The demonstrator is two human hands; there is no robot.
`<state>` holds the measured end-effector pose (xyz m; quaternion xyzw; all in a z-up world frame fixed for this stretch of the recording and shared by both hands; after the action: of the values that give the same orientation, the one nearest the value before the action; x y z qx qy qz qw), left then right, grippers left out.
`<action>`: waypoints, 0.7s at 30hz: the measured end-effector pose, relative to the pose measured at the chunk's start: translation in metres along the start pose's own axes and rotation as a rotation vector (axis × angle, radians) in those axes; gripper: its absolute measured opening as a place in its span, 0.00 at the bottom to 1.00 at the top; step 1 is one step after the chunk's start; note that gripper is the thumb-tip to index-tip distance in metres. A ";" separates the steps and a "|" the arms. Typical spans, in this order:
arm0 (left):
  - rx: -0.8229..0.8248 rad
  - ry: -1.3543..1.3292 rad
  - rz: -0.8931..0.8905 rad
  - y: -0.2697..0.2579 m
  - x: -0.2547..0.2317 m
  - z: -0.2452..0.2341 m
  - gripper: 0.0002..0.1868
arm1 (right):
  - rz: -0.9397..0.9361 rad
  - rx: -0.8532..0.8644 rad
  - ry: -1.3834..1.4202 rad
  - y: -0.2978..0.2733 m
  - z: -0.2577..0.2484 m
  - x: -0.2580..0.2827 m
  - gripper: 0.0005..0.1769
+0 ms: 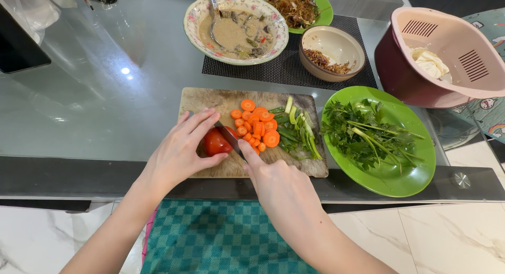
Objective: The person slices a carrot into rounds on a wooden cutting board using a knife, then cuts a tomato into wedges.
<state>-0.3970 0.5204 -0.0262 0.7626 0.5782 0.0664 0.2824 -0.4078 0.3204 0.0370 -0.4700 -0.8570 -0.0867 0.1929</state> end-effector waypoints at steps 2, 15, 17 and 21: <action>0.008 0.002 0.004 0.000 0.001 0.000 0.43 | -0.002 0.003 -0.006 0.002 0.001 0.001 0.32; 0.097 0.003 -0.008 -0.007 0.017 0.015 0.42 | -0.005 -0.049 -0.052 0.004 0.051 -0.005 0.31; 0.067 0.029 -0.003 -0.012 0.017 0.017 0.43 | -0.005 -0.063 -0.063 -0.001 0.061 -0.008 0.33; 0.063 -0.039 -0.041 -0.012 0.013 0.017 0.43 | 0.008 -0.095 -0.024 -0.007 0.069 -0.013 0.38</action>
<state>-0.3959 0.5289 -0.0494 0.7602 0.5898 0.0275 0.2709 -0.4248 0.3296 -0.0309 -0.4829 -0.8523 -0.1210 0.1605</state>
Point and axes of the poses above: each hand's wrist, its own y-axis towards the middle knuckle, its own z-axis out of the palm, x = y × z, the point moved 3 cm from there along y, towards the middle knuckle, and after that the axes turned 12 degrees about y, right-handed, at the moved point
